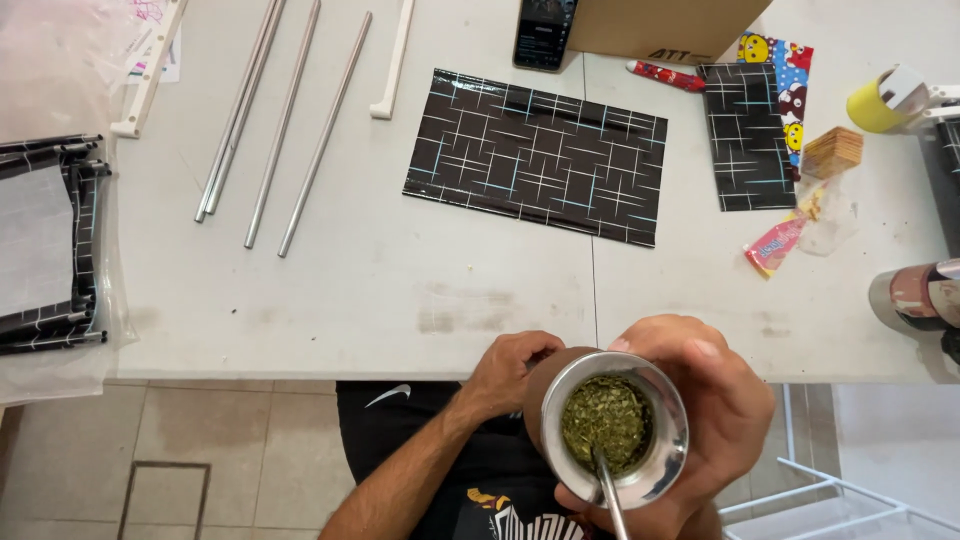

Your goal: Assembling a multi-tier shoe rack by inserting support poles into fabric shelves and connecting them to plastic side supports.

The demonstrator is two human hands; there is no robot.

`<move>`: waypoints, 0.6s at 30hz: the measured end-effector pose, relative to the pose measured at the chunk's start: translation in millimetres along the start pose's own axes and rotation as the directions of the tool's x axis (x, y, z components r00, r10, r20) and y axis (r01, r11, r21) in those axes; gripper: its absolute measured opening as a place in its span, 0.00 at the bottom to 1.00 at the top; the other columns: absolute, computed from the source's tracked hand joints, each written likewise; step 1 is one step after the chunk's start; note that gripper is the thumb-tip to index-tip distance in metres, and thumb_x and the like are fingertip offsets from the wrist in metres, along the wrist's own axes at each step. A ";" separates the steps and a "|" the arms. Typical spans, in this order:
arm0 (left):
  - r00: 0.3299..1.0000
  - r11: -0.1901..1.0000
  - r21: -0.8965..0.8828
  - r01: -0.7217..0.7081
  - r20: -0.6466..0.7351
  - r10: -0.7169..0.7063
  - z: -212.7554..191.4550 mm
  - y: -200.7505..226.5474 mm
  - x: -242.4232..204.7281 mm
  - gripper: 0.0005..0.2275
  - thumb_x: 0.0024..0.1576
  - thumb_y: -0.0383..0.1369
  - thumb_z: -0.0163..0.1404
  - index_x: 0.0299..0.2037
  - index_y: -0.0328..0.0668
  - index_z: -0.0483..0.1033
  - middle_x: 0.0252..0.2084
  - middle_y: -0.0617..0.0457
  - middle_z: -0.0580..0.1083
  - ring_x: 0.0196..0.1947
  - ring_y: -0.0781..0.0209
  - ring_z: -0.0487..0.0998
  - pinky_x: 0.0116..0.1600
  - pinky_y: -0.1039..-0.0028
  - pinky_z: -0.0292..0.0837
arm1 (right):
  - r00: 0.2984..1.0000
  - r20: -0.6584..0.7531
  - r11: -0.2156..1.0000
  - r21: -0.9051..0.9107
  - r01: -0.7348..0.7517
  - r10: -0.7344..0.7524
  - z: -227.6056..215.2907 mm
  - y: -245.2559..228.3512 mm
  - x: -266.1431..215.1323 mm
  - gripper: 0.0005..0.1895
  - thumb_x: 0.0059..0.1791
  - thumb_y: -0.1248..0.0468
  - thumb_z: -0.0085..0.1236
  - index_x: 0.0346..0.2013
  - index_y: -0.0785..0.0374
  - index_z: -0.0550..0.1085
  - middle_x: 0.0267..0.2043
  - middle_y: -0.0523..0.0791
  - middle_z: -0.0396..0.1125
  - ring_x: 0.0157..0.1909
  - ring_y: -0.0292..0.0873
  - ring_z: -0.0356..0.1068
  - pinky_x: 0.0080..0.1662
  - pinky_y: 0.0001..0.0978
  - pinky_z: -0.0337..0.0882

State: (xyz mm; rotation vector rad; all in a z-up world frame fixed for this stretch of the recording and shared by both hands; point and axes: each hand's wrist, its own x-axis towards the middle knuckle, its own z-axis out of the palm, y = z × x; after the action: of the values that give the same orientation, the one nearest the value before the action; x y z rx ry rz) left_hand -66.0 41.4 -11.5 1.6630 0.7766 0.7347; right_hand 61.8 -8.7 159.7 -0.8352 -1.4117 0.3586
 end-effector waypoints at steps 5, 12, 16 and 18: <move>1.000 1.000 0.012 -0.004 -0.010 0.004 1.7 -0.6 -1.2 0.08 0.57 0.34 0.55 0.43 0.41 0.79 0.38 0.53 0.81 0.35 0.61 0.81 0.40 0.71 0.77 | 0.998 0.013 0.994 -0.093 -0.057 0.059 5.4 -9.6 0.7 0.50 0.36 0.46 0.68 0.67 0.59 0.57 0.48 0.52 0.66 0.47 0.45 0.68 0.53 0.37 0.73; 0.995 0.995 0.028 0.095 -0.004 -0.095 0.8 5.5 -1.2 0.10 0.59 0.35 0.47 0.45 0.43 0.79 0.42 0.53 0.81 0.40 0.59 0.81 0.44 0.69 0.76 | 0.990 -0.082 0.989 -0.088 -0.118 0.111 7.5 0.0 -7.9 0.54 0.28 0.48 0.70 0.64 0.62 0.60 0.46 0.55 0.66 0.45 0.48 0.70 0.49 0.34 0.73; 0.993 0.992 0.046 0.119 -0.031 -0.118 0.9 3.9 -4.3 0.10 0.60 0.37 0.48 0.45 0.43 0.80 0.40 0.52 0.81 0.39 0.59 0.81 0.44 0.69 0.74 | 0.966 0.178 0.978 -0.126 -0.169 0.189 -21.8 1.8 -8.3 0.65 0.22 0.52 0.73 0.70 0.65 0.54 0.50 0.58 0.66 0.50 0.49 0.70 0.55 0.38 0.78; 0.999 0.996 0.079 0.043 -0.031 -0.040 5.0 -3.6 -4.1 0.10 0.60 0.33 0.45 0.46 0.42 0.79 0.42 0.51 0.81 0.40 0.56 0.81 0.45 0.68 0.74 | 0.960 0.121 0.952 -0.208 -0.223 0.252 -12.1 -8.7 -5.7 0.63 0.22 0.54 0.70 0.68 0.65 0.53 0.49 0.60 0.63 0.50 0.52 0.68 0.55 0.42 0.74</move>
State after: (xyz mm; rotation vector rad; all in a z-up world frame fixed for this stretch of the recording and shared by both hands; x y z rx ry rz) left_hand -64.8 35.9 -16.4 1.7052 0.8686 0.7085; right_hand 70.2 -22.0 162.4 -1.1640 -1.5018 0.4809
